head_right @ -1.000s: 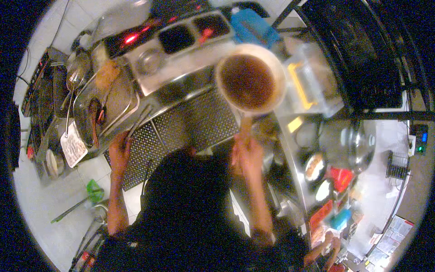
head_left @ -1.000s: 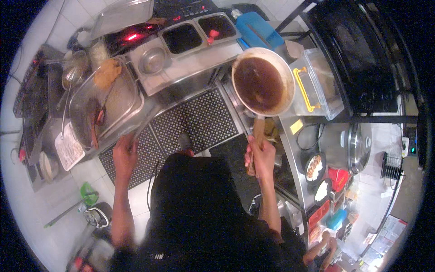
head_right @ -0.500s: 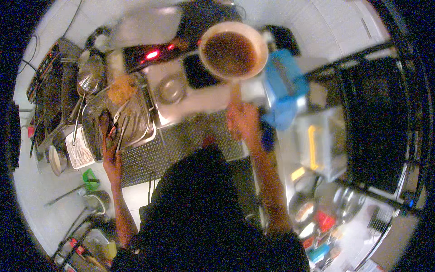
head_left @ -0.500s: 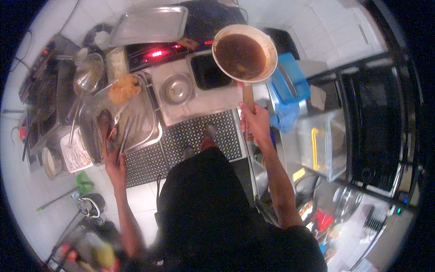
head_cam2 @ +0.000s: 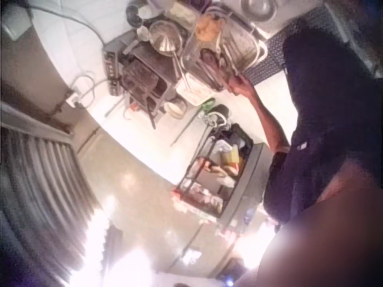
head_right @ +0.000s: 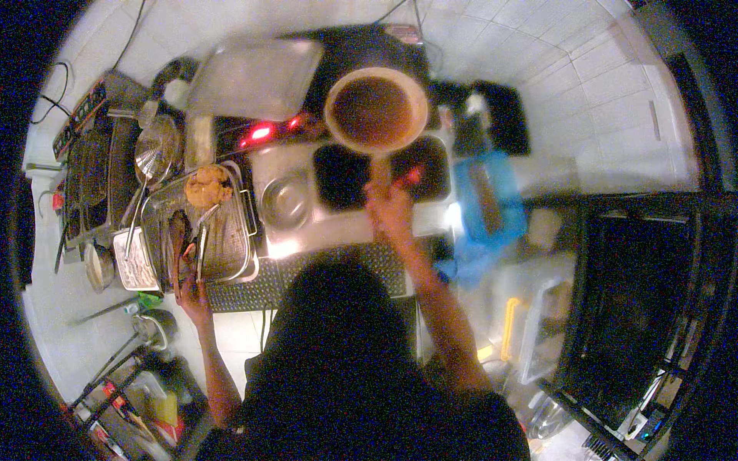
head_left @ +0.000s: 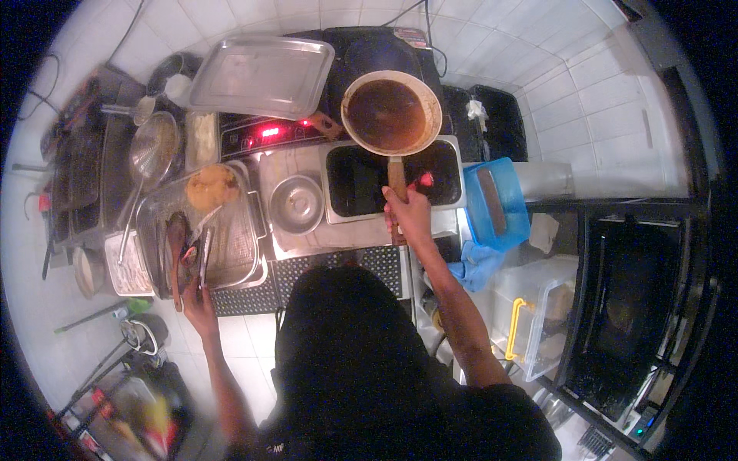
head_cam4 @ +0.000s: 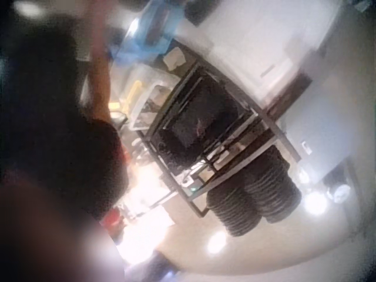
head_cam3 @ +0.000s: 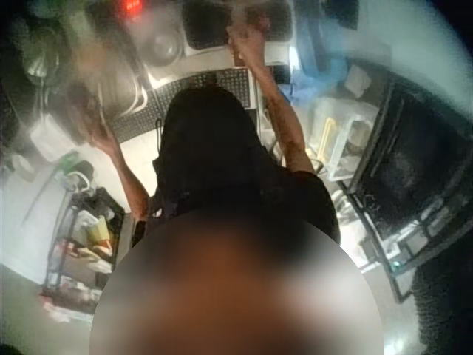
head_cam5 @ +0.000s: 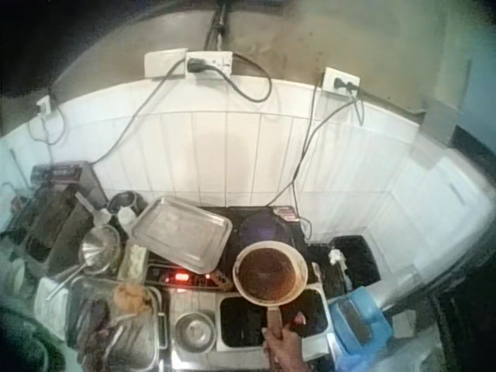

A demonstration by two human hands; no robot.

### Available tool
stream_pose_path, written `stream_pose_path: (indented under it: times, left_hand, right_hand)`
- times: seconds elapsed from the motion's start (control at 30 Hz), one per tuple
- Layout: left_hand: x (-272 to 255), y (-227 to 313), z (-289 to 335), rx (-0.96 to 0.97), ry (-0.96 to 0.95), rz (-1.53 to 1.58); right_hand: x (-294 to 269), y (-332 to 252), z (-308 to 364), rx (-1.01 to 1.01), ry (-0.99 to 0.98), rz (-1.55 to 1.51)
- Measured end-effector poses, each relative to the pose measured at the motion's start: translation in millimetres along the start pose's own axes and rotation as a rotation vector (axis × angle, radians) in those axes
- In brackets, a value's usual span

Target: The person stirs a simmering sauce in a pan, scoops rice into bowls, and assembles a meal by placing cooked meat and sauce over rice. They add a slice of cheese on top and pour additional sauce over the dish.

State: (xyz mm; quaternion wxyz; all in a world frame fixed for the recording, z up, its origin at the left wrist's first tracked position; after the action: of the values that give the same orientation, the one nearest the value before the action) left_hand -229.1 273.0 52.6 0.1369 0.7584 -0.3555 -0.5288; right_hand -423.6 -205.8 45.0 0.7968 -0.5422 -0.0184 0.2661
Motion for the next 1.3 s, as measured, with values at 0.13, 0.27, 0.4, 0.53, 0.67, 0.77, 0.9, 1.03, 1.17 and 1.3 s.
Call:
stream_pose_path:
  times: [0.13,0.27,0.4,0.53,0.67,0.77,0.9,1.03,1.17,1.3]
  left_hand:
    - [4.2,17.1,-23.3,0.213,0.007,-0.155]
    - [5.2,-7.4,-34.8,0.056,-0.072,0.038]
    - [11.0,-21.6,-43.1,0.127,-0.149,-0.051]
    - [16.7,10.2,-47.8,0.227,-0.164,0.075]
    - [16.8,11.4,-56.5,0.402,-0.204,0.086]
    - [22.1,-14.0,-50.2,0.41,-0.24,-0.035]
    - [28.2,-20.4,-56.7,0.481,-0.328,-0.118]
    - [25.7,4.0,-62.2,0.442,-0.415,-0.267]
    - [42.0,-12.7,-65.9,0.74,-0.307,-0.03]
    - [50.0,-11.5,-71.7,0.794,-0.274,-0.031]
  right_hand:
    - [6.9,-0.4,-15.6,-0.041,0.056,0.081]
    - [14.7,-6.8,-18.0,0.01,0.07,0.041]
    - [20.5,-14.7,-16.2,-0.005,0.115,0.116]
    - [27.1,-32.7,-3.3,-0.01,0.139,0.169]
    - [37.0,-39.7,14.4,-0.375,0.368,0.396]
    - [40.8,-25.0,14.3,-0.299,0.336,0.385]
    - [42.4,-19.4,26.5,-0.36,0.397,0.442]
    - [39.7,-13.2,44.6,-0.436,0.446,0.471]
    - [42.3,-1.9,52.4,-0.187,0.433,0.542]
    - [44.1,-14.5,79.4,-0.365,0.65,0.562]
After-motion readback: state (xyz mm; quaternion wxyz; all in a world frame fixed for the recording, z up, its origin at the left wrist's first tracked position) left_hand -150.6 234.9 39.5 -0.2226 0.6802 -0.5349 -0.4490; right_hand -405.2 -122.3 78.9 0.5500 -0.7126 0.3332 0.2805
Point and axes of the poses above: each hand's wrist, its own z-axis away from the middle knuckle, its own x-axis out of the palm, y = z × x, the point moved 3 cm from there along -z, towards the middle knuckle, and after that the axes turned 14 degrees about y, right-handed, at the moved point
